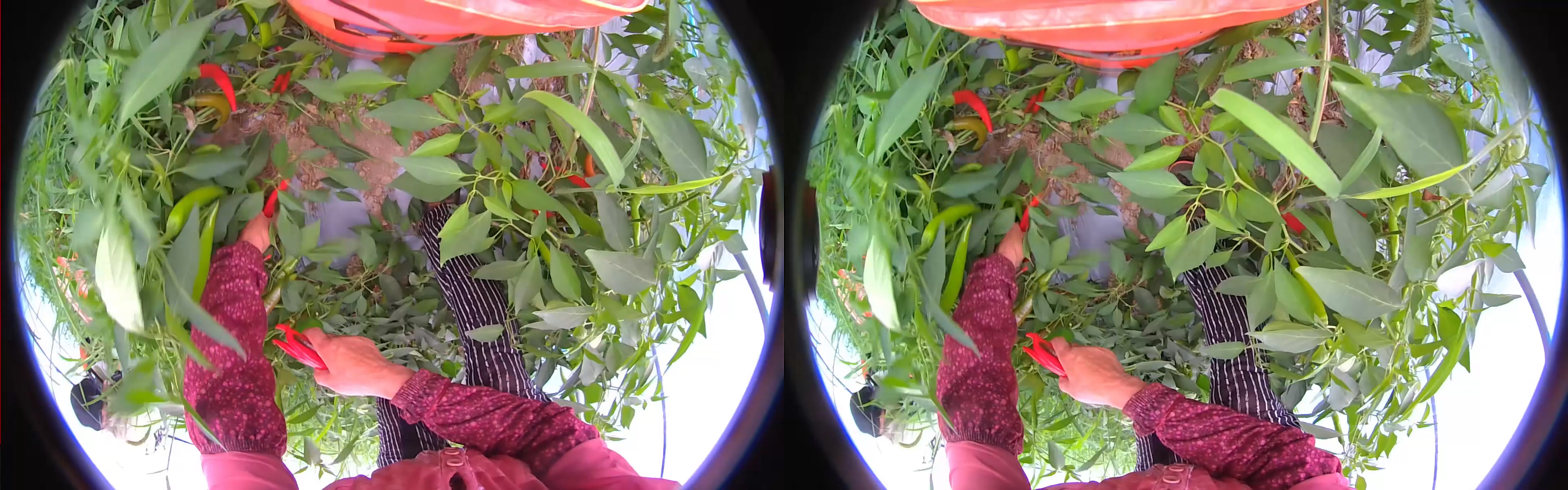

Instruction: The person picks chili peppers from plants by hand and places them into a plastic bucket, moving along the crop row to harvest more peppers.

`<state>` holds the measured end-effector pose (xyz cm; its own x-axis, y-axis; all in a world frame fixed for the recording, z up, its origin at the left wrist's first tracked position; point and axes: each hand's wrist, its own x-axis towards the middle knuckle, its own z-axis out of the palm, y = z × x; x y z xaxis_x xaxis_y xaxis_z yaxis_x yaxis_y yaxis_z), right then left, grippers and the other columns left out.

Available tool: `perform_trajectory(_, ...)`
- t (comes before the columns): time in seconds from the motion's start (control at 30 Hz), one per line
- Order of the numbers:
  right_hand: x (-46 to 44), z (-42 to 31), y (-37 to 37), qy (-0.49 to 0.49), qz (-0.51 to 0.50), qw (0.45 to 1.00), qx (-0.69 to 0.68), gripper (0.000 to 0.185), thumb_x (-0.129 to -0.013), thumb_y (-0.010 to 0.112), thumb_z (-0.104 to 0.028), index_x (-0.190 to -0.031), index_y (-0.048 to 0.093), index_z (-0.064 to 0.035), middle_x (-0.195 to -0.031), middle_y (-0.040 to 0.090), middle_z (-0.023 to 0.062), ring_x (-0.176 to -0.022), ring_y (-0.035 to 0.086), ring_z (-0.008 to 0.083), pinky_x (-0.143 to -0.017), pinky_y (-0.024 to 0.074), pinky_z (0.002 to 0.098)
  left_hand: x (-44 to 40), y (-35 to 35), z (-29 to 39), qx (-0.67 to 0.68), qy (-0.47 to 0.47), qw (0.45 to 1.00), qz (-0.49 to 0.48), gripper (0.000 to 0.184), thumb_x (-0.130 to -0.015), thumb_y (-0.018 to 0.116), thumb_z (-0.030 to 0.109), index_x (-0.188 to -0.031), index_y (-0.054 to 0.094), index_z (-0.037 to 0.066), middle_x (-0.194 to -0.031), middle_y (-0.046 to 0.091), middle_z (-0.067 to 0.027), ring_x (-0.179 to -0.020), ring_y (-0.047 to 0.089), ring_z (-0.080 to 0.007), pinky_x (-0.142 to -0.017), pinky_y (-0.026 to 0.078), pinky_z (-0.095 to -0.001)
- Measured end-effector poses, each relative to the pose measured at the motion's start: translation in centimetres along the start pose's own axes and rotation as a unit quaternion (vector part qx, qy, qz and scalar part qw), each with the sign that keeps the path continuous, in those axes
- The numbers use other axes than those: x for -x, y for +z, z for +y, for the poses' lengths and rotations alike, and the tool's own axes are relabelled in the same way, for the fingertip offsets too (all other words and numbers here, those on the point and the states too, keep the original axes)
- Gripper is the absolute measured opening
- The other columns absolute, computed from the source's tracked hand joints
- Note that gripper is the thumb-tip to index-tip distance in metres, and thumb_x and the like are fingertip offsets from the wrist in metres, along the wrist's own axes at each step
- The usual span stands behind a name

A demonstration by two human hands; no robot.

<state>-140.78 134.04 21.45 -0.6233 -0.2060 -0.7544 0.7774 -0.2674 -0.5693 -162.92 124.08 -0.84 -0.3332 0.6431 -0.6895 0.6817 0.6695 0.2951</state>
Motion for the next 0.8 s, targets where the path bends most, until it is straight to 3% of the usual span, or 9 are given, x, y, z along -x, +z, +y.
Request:
perform_trajectory(0.07, 0.2, -0.3, -0.2, 0.003, 0.0, 1.0, -0.003, 0.044, -0.075, 0.06, -0.016, -0.112, 0.042, -0.0004, -0.079, 0.063, 0.0179, -0.073, 0.063, 0.0354, -0.066, 0.0484, 0.0458, -2.6, 1.9, -3.8, 0.37, -0.288, 0.883, -0.006, 0.039, -0.083, 0.057, 0.04, -0.093, 0.064, 0.003, -0.085, 0.066, -0.0147, -0.077, 0.062, -0.0337, -0.071, 0.046, -0.0428)
perform_trajectory(0.13, 0.4, -0.6, -0.3, 0.007, -0.001, 1.0, -0.006, 0.044, -0.075, 0.06, -0.017, -0.112, 0.042, -0.0011, -0.08, 0.063, 0.0182, -0.073, 0.063, 0.0356, -0.067, 0.0483, 0.0461, -3.4, -9.6, 8.4, 0.218, -0.252, 0.939, -0.081, 0.041, -0.083, 0.059, 0.042, -0.092, 0.065, 0.003, -0.077, 0.066, -0.0106, -0.067, 0.061, -0.0285, -0.064, 0.045, -0.0405)
perform_trajectory(0.27, 1.1, -2.7, -1.7, -0.006, 0.024, 1.0, -0.019, 0.045, -0.075, 0.059, -0.019, -0.114, 0.042, -0.0032, -0.088, 0.063, 0.0183, -0.079, 0.063, 0.0362, -0.069, 0.0477, 0.047, -1.2, -11.9, 9.3, -0.001, -0.11, 0.985, -0.131, 0.038, -0.08, 0.067, 0.037, -0.095, 0.066, 0.003, -0.083, 0.066, -0.0045, -0.077, 0.06, -0.0153, -0.07, 0.046, -0.0296)
perform_trajectory(0.33, 1.4, -3.7, -3.5, 0.041, 0.032, 0.995, -0.084, 0.046, -0.075, 0.06, -0.02, -0.115, 0.043, -0.0051, -0.089, 0.063, 0.0182, -0.081, 0.063, 0.0357, -0.071, 0.0477, 0.0463, 0.5, -11.1, 10.0, 0.29, -0.176, 0.926, -0.164, 0.046, -0.083, 0.062, 0.046, -0.099, 0.066, 0.002, -0.094, 0.068, -0.0097, -0.081, 0.064, -0.0186, -0.075, 0.046, -0.0299)
perform_trajectory(0.4, 1.0, -3.0, -3.6, -0.002, 0.154, 0.968, -0.199, 0.047, -0.076, 0.063, -0.018, -0.116, 0.043, -0.0057, -0.085, 0.063, 0.0157, -0.072, 0.064, 0.0287, -0.066, 0.049, 0.0413, 1.1, -11.3, 12.4, 0.333, -0.134, 0.927, -0.11, 0.044, -0.084, 0.062, 0.042, -0.1, 0.065, 0.001, -0.092, 0.067, -0.0094, -0.081, 0.064, -0.019, -0.075, 0.047, -0.03)
perform_trajectory(0.47, 0.5, -2.9, -4.7, 0.007, 0.212, 0.86, -0.465, 0.042, -0.079, 0.062, -0.011, -0.116, 0.043, -0.0053, -0.082, 0.06, 0.0081, -0.065, 0.06, 0.0173, -0.062, 0.049, 0.0332, 1.5, -12.6, 14.3, 0.377, -0.094, 0.92, -0.057, 0.042, -0.085, 0.062, 0.039, -0.101, 0.064, 0.0, -0.09, 0.067, -0.0091, -0.081, 0.064, -0.0193, -0.075, 0.048, -0.0301)
perform_trajectory(0.57, 0.4, -3.0, -6.8, -0.026, 0.286, 0.748, -0.598, 0.041, -0.081, 0.061, -0.003, -0.119, 0.045, -0.0051, -0.09, 0.056, 0.0029, -0.073, 0.058, 0.0141, -0.067, 0.0492, 0.0291, 1.5, -16.2, 17.0, 0.61, -0.166, 0.758, -0.156, 0.022, -0.085, 0.064, 0.023, -0.093, 0.062, 0.002, -0.069, 0.059, -0.0028, -0.066, 0.06, -0.0146, -0.068, 0.051, -0.0305)
perform_trajectory(0.7, 0.7, -3.0, -7.6, -0.046, 0.305, 0.718, -0.624, 0.041, -0.082, 0.061, -0.003, -0.12, 0.045, -0.0057, -0.093, 0.056, 0.0022, -0.077, 0.059, 0.0146, -0.068, 0.0497, 0.0296, 3.4, -15.2, 17.6, 0.431, -0.123, 0.872, -0.198, 0.013, -0.081, 0.065, 0.014, -0.08, 0.057, 0.004, -0.06, 0.052, 0.0011, -0.044, 0.048, -0.0083, -0.042, 0.041, -0.0236)
perform_trajectory(0.8, 0.6, -3.6, -8.1, -0.058, 0.344, 0.683, -0.641, 0.04, -0.082, 0.064, -0.004, -0.117, 0.045, -0.008, -0.087, 0.056, 0.0005, -0.075, 0.056, 0.0102, -0.063, 0.0483, 0.0279, 6.7, -15.1, 19.0, 0.263, 0.022, 0.931, -0.253, 0.019, -0.077, 0.068, 0.014, -0.086, 0.056, 0.002, -0.066, 0.057, -0.0021, -0.057, 0.053, -0.0117, -0.054, 0.044, -0.0284)
